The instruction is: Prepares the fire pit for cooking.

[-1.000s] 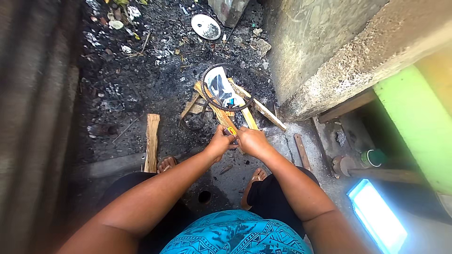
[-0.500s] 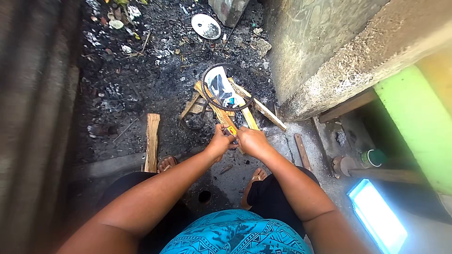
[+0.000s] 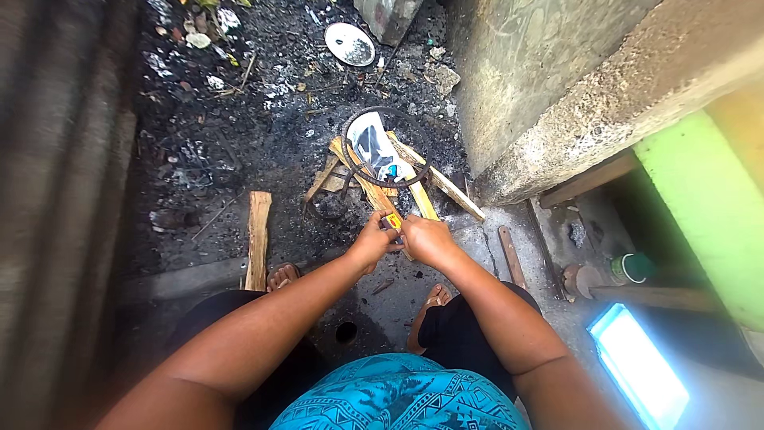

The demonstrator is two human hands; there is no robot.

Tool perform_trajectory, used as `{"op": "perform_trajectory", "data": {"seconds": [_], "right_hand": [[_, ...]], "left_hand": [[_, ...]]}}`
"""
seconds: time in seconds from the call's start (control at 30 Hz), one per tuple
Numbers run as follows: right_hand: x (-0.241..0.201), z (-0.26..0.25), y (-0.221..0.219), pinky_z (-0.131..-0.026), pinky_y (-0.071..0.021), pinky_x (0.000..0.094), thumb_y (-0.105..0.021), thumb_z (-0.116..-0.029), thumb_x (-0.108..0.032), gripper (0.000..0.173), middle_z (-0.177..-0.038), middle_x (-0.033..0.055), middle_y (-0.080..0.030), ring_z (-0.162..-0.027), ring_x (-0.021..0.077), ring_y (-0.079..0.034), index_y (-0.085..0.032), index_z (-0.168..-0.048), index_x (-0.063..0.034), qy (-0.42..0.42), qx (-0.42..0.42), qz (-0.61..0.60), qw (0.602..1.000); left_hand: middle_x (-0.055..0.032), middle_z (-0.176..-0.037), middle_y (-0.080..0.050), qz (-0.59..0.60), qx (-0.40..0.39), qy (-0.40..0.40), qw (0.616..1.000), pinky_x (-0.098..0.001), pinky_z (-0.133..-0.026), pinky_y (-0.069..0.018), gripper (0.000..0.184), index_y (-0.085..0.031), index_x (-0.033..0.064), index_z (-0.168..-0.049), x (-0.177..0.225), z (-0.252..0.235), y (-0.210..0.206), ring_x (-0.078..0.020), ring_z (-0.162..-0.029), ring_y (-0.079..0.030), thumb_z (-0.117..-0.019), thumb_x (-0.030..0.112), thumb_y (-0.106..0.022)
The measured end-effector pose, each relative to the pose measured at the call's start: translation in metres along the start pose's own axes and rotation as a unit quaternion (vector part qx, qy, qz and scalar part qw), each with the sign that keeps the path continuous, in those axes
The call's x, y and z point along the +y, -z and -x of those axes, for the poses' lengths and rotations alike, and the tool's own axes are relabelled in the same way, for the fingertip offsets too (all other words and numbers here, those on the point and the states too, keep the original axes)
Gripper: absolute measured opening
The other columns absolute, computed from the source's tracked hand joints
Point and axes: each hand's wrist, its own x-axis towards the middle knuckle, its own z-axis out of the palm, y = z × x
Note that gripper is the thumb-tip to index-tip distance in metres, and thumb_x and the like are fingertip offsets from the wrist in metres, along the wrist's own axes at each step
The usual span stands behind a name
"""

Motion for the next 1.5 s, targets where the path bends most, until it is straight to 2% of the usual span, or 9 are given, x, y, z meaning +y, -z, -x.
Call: {"op": "perform_trajectory", "data": {"seconds": [0.37, 1.33, 1.5], "right_hand": [[-0.0005, 0.0017, 0.0004, -0.08, -0.0575, 0.0519, -0.058, -0.1012, -0.018, 0.019, -0.11, 0.013, -0.069, -0.101, 0.0311, -0.07, -0.071, -0.105, -0.0041, 0.003, 0.001, -0.003, 1.0], [-0.001, 0.0029, 0.0002, -0.081, -0.057, 0.0513, -0.057, -0.102, -0.018, 0.02, -0.11, 0.0134, -0.069, -0.101, 0.0311, -0.069, -0.07, -0.104, -0.0032, 0.007, -0.003, -0.004, 1.0], [-0.0009, 0.0027, 0.0004, -0.082, -0.0568, 0.0513, -0.056, -0.1021, -0.018, 0.02, -0.111, 0.0136, -0.069, -0.103, 0.0312, -0.069, -0.07, -0.106, -0.0032, 0.008, -0.01, 0.003, 1.0]], "left_hand": [[-0.0174, -0.125, -0.059, -0.012, -0.007, 0.008, 1.0, -0.0418, -0.081, -0.0613, 0.052, -0.036, 0.0115, -0.15, 0.0022, 0.0003, -0.0001, -0.026, -0.097, -0.07, -0.103, 0.0, -0.056], [-0.0182, -0.128, -0.059, -0.014, -0.013, 0.016, 1.0, -0.0409, -0.083, -0.0611, 0.053, -0.035, 0.0108, -0.152, 0.0022, 0.001, -0.0003, -0.0258, -0.1, -0.07, -0.1033, 0.0, -0.055], [-0.0176, -0.123, -0.057, -0.013, -0.014, 0.015, 1.0, -0.0411, -0.081, -0.0614, 0.055, -0.035, 0.0106, -0.152, 0.0023, 0.0007, -0.0003, -0.0253, -0.095, -0.069, -0.1025, -0.002, -0.055]]}}
